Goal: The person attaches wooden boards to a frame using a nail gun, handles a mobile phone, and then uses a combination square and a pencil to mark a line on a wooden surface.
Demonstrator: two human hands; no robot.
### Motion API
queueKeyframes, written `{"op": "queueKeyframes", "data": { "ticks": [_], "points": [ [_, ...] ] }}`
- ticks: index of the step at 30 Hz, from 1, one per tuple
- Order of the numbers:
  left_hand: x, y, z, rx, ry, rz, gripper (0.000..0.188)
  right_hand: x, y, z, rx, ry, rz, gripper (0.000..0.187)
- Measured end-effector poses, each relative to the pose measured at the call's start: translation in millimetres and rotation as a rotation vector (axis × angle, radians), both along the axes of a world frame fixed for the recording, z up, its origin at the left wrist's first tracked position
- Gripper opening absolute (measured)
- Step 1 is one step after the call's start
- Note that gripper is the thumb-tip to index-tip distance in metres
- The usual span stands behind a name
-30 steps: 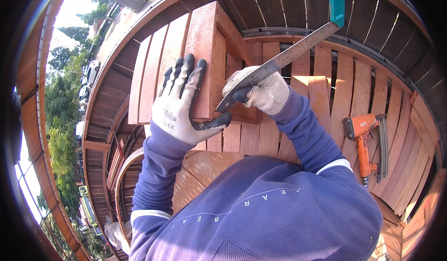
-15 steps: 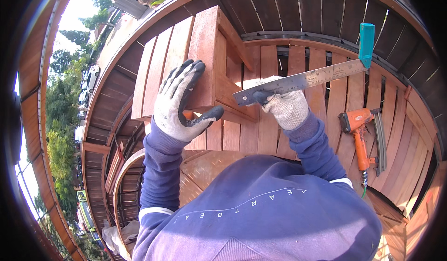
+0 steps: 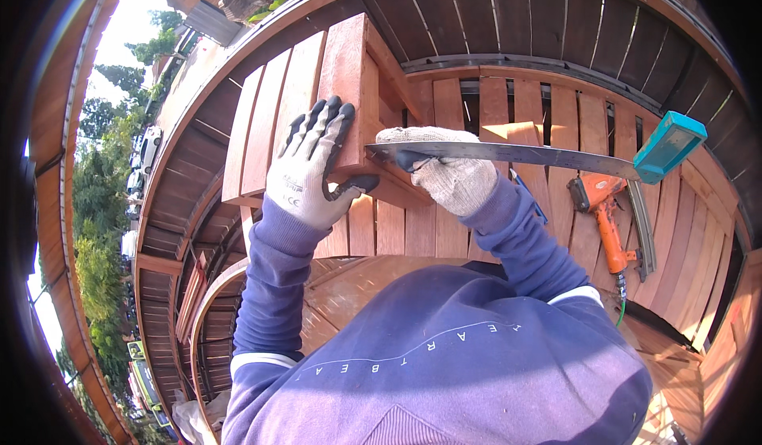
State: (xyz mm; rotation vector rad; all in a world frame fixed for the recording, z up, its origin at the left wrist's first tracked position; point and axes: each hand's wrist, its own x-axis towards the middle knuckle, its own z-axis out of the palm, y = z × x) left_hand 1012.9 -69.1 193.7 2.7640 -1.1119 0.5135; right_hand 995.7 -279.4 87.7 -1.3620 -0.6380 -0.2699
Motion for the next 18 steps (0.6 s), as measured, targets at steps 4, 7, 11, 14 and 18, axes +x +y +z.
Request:
{"op": "queueKeyframes", "data": {
  "ticks": [4,7,11,14,18],
  "points": [
    [2.4,1.8,-2.5,0.034,-0.001,-0.001,0.084,2.5,4.6,-9.9,0.096,0.150,0.005,0.030],
    [2.1,3.9,-3.9,0.043,0.011,-0.001,0.086,-9.6,12.8,-14.8,0.093,0.102,-0.111,0.028],
    [0.4,3.8,-4.2,0.011,-0.020,0.001,0.083,-26.1,32.3,-5.0,0.110,0.081,-0.257,0.027],
    [0.5,4.6,-6.3,0.008,-0.010,-0.003,0.084,-35.1,50.0,-10.8,0.019,-0.089,-0.484,0.032],
    [2.6,6.7,-8.8,0.047,-0.004,-0.003,0.084,-44.1,59.3,-6.1,0.057,-0.035,-0.542,0.033]
  ]
}}
